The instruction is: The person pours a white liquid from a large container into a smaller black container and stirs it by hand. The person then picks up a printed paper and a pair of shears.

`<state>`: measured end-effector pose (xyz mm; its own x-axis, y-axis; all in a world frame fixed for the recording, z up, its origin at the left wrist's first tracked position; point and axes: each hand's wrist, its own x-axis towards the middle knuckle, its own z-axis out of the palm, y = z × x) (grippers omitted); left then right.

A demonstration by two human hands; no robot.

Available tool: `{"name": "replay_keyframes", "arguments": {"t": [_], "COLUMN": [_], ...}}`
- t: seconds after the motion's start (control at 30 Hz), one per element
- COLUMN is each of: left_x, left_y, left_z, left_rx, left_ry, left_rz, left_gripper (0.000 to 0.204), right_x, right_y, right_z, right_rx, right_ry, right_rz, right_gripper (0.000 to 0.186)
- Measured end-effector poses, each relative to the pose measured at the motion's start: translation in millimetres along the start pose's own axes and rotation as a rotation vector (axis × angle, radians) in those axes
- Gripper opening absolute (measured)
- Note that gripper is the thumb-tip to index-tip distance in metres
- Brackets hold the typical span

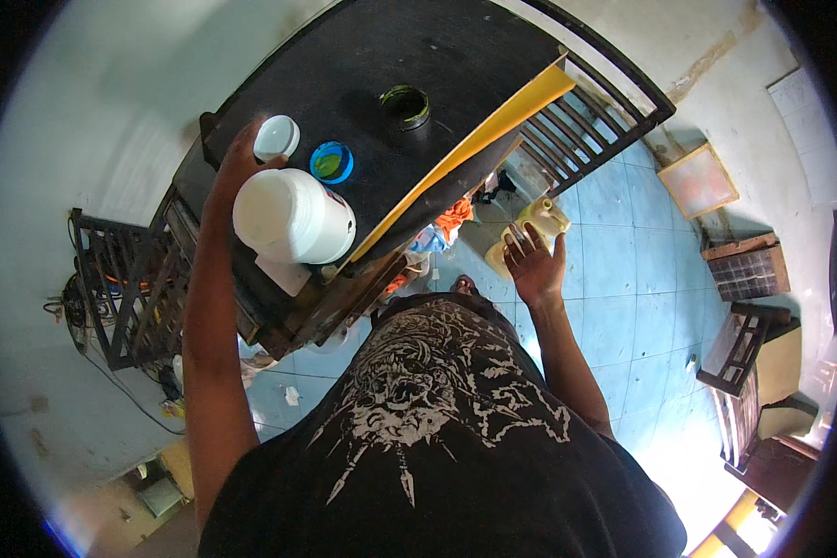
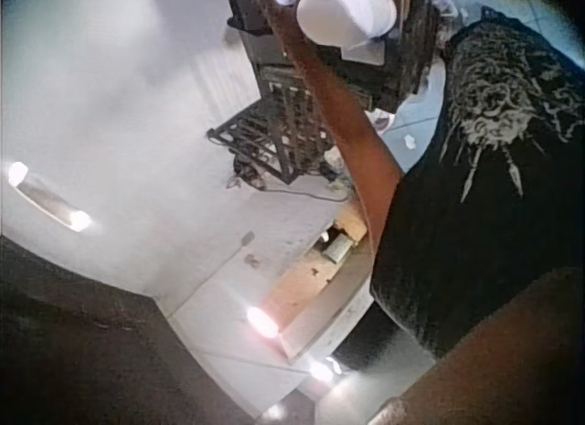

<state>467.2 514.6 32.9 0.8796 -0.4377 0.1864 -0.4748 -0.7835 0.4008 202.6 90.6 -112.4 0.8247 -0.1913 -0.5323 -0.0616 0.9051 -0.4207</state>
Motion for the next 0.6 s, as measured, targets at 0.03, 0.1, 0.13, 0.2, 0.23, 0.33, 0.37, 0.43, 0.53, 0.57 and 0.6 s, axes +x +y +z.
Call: {"name": "replay_keyframes", "arguments": {"t": [0.03,0.1,0.13,0.2,0.23,0.33,0.37,0.43,0.53,0.57,0.6], "left_x": [2,5,6,6,8,5,4,-13,-55,-71,-89], "left_y": [-5,0,2,9,-1,-24,-35,-33,-22,-16,-4], "left_z": [2,3,4,3,3,-14,-20,-42,-75,-84,-92], "left_rx": [0.0,0.025,0.039,-0.022,-0.046,-0.406,-0.601,-1.03,-1.347,-1.402,-1.382], "left_ry": [-0.026,-0.025,-0.023,0.087,0.132,0.347,0.443,0.488,0.542,0.556,0.535], "left_rz": [0.039,-0.002,-0.025,-0.081,-0.125,-0.318,-0.399,-0.307,-0.162,-0.114,-0.095], "left_gripper": [0.082,0.082,0.082,0.083,0.084,0.078,0.074,0.069,0.065,0.063,0.063], "right_x": [1,4,4,7,7,10,10,10,-4,-8,-15], "right_y": [2,5,6,9,9,9,8,3,-6,-9,-11], "right_z": [-3,-5,-8,-9,-9,-12,-14,-16,10,16,30], "right_rx": [0.004,0.004,0.004,0.0,-0.005,0.027,0.033,0.006,-0.164,-0.277,-0.353], "right_ry": [0.006,0.014,0.007,0.02,0.025,-0.02,-0.039,-0.047,-0.047,-0.129,-0.214], "right_rz": [0.013,0.04,0.057,0.086,0.102,0.122,0.126,0.092,-0.041,-0.119,-0.193], "right_gripper": [0.072,0.073,0.074,0.072,0.071,0.07,0.07,0.068,0.068,0.07,0.071]}}
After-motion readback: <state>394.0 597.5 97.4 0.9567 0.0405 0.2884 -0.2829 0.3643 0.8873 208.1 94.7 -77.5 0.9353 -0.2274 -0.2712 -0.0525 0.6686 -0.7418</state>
